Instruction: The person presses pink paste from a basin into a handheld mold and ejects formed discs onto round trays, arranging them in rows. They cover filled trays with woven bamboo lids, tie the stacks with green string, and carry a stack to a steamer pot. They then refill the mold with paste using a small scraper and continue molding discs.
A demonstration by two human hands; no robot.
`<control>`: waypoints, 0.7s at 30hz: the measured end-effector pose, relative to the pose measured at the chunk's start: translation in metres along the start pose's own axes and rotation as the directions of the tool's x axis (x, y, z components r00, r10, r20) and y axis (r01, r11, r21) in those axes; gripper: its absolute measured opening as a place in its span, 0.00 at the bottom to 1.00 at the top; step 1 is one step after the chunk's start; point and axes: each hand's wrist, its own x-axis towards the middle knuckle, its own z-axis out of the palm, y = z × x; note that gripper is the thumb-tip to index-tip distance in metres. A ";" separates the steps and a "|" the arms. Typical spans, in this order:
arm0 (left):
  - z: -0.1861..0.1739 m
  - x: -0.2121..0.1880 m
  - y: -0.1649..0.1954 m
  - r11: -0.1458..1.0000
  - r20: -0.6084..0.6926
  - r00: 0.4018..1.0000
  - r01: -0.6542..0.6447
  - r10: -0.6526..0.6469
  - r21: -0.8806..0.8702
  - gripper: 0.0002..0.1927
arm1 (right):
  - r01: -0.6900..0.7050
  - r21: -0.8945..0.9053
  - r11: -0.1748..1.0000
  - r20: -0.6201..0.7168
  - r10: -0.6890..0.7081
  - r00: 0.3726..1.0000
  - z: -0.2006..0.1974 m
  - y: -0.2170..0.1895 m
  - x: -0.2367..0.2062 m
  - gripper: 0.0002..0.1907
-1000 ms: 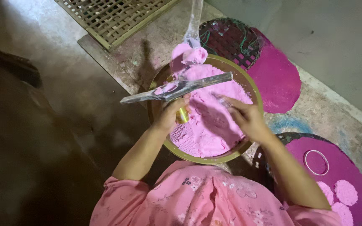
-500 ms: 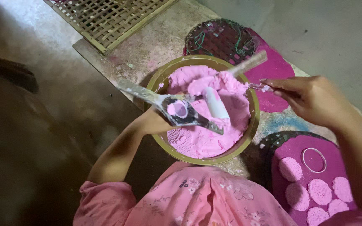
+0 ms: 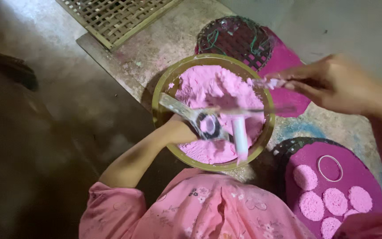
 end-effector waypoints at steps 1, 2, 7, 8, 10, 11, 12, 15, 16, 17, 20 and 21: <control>0.003 -0.001 -0.009 0.995 -0.044 0.995 0.093 -0.092 0.029 0.27 | -0.041 0.021 0.999 0.039 0.040 0.998 0.002 0.002 -0.003 0.19; 0.006 -0.003 -0.018 0.981 -0.089 0.980 0.185 -0.180 0.053 0.24 | -0.085 0.039 0.996 0.078 0.081 0.994 0.005 0.002 -0.005 0.18; 0.014 -0.016 -0.046 0.976 -0.288 0.945 0.106 -0.159 -0.190 0.22 | 0.108 -0.077 0.991 -0.071 -0.113 0.991 0.022 -0.009 0.000 0.18; 0.015 -0.018 -0.047 0.976 -0.340 0.931 0.062 -0.131 -0.206 0.23 | 0.166 -0.073 0.983 -0.131 -0.174 0.976 0.025 -0.013 0.003 0.17; 0.020 -0.019 -0.045 0.942 -0.346 0.919 0.071 -0.191 -0.329 0.24 | 0.059 -0.182 0.982 -0.132 -0.084 0.988 0.032 -0.021 0.006 0.18; 0.021 -0.018 -0.043 0.918 -0.347 0.911 0.075 -0.221 -0.389 0.24 | 0.006 -0.235 0.972 -0.138 -0.039 0.990 0.036 -0.026 0.008 0.20; 0.023 -0.016 -0.041 0.903 -0.315 0.912 0.117 -0.262 -0.414 0.24 | -0.037 -0.293 0.955 -0.107 0.006 0.994 0.039 -0.029 0.008 0.20; 0.026 -0.009 -0.033 0.867 -0.277 0.903 0.173 -0.329 -0.468 0.23 | -0.072 -0.438 0.896 -0.060 0.051 0.997 0.043 -0.038 0.009 0.22; 0.029 -0.008 -0.032 0.869 -0.308 0.897 0.143 -0.316 -0.474 0.22 | -0.033 -0.466 0.884 -0.065 0.002 0.998 0.047 -0.040 0.009 0.23; 0.028 -0.007 -0.030 0.871 -0.340 0.891 0.110 -0.300 -0.479 0.21 | 0.004 -0.495 0.869 -0.071 -0.045 0.996 0.047 -0.041 0.009 0.24; 0.029 -0.005 -0.030 0.860 -0.381 0.880 0.059 -0.285 -0.507 0.31 | 0.023 -0.483 0.875 -0.175 -0.122 0.977 0.051 -0.039 0.010 0.20; 0.029 -0.004 -0.030 0.888 -0.409 0.876 0.047 -0.256 -0.457 0.34 | 0.019 -0.485 0.874 -0.169 -0.115 0.979 0.052 -0.037 0.011 0.20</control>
